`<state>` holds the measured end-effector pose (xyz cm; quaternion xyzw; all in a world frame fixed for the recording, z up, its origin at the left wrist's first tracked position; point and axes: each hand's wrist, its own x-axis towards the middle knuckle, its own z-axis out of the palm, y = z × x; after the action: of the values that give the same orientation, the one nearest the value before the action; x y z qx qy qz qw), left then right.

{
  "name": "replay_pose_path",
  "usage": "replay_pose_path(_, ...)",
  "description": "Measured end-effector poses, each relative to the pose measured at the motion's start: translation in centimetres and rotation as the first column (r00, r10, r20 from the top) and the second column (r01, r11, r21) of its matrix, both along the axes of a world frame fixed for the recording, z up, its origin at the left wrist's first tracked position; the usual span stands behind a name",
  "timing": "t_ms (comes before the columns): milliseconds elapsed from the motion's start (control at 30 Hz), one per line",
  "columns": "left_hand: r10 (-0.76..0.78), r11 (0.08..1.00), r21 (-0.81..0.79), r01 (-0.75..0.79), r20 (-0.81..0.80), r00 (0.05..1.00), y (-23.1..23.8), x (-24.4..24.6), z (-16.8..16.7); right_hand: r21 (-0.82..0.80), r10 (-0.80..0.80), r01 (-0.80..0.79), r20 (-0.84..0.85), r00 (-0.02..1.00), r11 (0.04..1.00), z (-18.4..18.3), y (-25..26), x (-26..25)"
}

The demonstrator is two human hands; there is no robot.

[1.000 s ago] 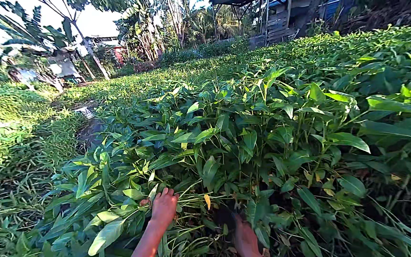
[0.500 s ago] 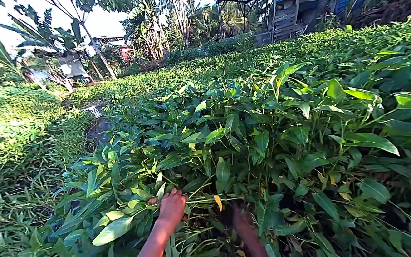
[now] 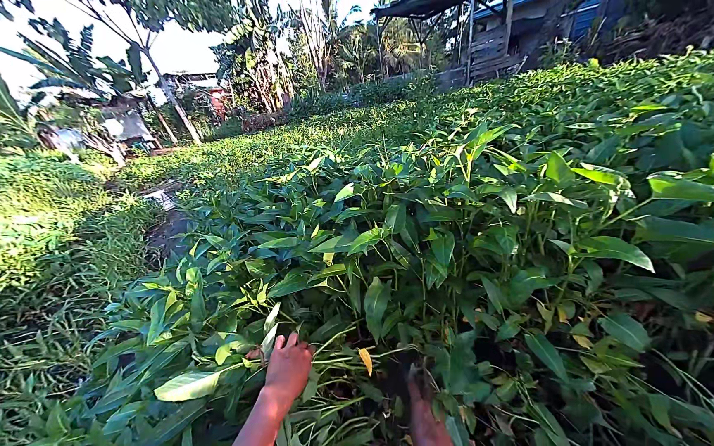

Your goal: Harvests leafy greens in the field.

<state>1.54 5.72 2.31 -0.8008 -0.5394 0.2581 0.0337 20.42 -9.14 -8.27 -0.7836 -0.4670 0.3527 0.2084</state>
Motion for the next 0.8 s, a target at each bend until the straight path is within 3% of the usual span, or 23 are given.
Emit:
replay_pose_path(100,0.027,0.999,-0.036,-0.028,-0.025,0.999,-0.4,-0.5,-0.2,0.042,0.000,-0.005,0.118,0.993,0.999,-1.6,0.9,0.0)
replay_pose_path(233,0.040,0.998,-0.054,-0.043,-0.038,0.998,-0.1,-1.3,-0.6,-0.081,-0.005,0.010,0.065,0.998,0.997,2.0,0.5,-0.1)
replay_pose_path(300,0.058,0.995,-0.077,-0.061,-0.041,0.997,0.0,-1.7,-0.7,-0.092,0.004,0.005,0.095,0.995,0.996,2.0,0.3,-0.3)
replay_pose_path(433,0.110,0.988,-0.112,-0.107,0.025,0.994,0.0,-1.9,-0.3,0.013,-0.010,0.009,0.141,0.990,1.000,-1.8,1.6,-0.2)
replay_pose_path(533,0.114,0.988,-0.112,-0.110,0.034,0.993,-0.1,-1.7,0.0,-0.097,0.053,-0.027,0.276,0.960,0.995,-3.5,4.4,0.4)
replay_pose_path(700,0.147,0.983,-0.123,-0.140,0.050,0.988,-0.2,-1.9,0.4,-0.237,0.066,-0.012,0.221,0.973,0.972,-1.7,5.8,1.3)
replay_pose_path(800,0.207,0.974,-0.117,-0.194,0.116,0.971,0.2,-2.4,-0.4,-0.154,0.034,-0.003,0.199,0.979,0.988,0.5,3.5,0.0)
